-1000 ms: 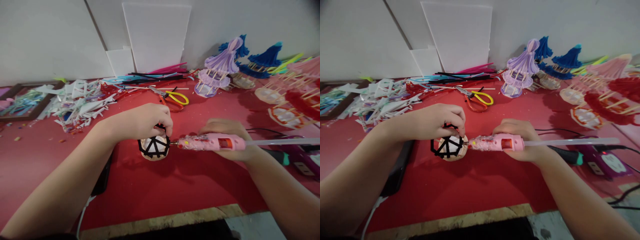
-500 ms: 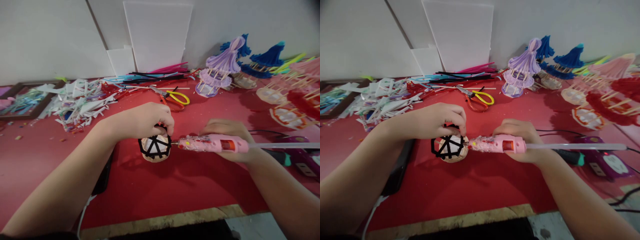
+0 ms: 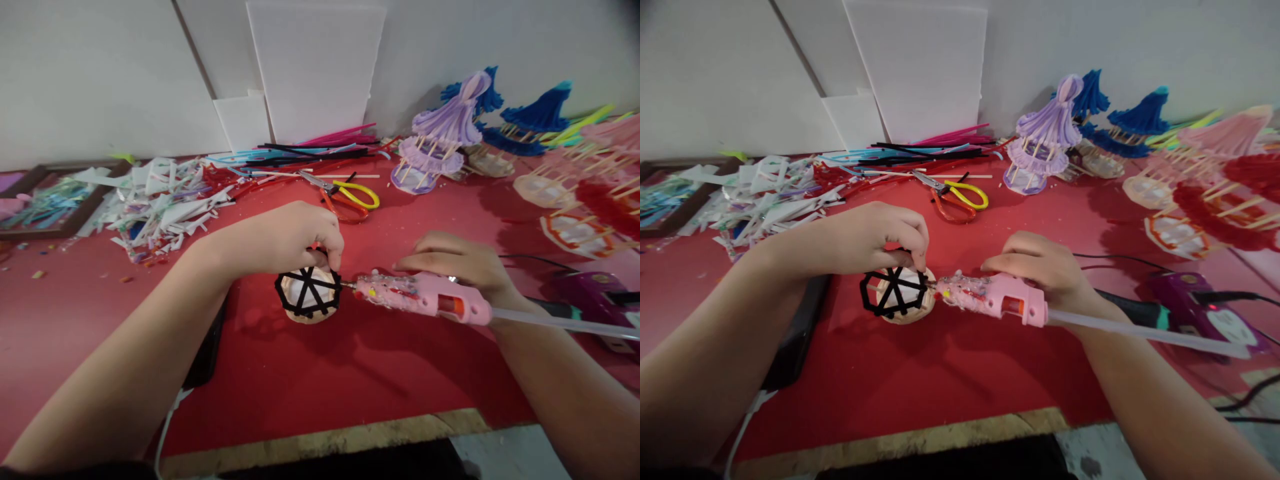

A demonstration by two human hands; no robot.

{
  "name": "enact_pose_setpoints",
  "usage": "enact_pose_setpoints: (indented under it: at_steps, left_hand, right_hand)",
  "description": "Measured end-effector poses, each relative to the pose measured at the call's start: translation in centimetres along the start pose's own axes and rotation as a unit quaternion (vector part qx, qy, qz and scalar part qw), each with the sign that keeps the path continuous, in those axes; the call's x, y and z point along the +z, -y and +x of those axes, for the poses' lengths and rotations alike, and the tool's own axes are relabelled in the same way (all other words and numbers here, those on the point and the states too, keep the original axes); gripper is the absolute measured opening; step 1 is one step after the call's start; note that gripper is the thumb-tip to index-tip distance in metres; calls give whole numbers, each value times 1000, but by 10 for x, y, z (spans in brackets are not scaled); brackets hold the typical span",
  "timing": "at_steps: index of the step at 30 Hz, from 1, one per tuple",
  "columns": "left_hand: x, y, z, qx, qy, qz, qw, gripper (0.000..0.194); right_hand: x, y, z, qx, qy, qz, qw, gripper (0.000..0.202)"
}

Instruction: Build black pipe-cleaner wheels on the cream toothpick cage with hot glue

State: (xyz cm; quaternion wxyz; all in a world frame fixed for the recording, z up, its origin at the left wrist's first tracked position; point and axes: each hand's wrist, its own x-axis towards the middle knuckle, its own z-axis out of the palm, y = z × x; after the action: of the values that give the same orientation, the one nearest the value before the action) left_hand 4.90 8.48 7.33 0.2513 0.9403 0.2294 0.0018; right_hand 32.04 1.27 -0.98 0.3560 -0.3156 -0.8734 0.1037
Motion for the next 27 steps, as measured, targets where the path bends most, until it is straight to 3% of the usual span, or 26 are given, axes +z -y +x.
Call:
enact_pose_setpoints:
  at_steps: [12,27]
  left_hand:
    - [-1,-1,0,10,-9,1,1000,18]
    - [-3,-3,-1,20,-4,6,1000,20]
  right_hand:
    - [-1,-2,3,-52,-5,-78,996,23]
    - [-5,-2,2,-33,-7,-89,995,21]
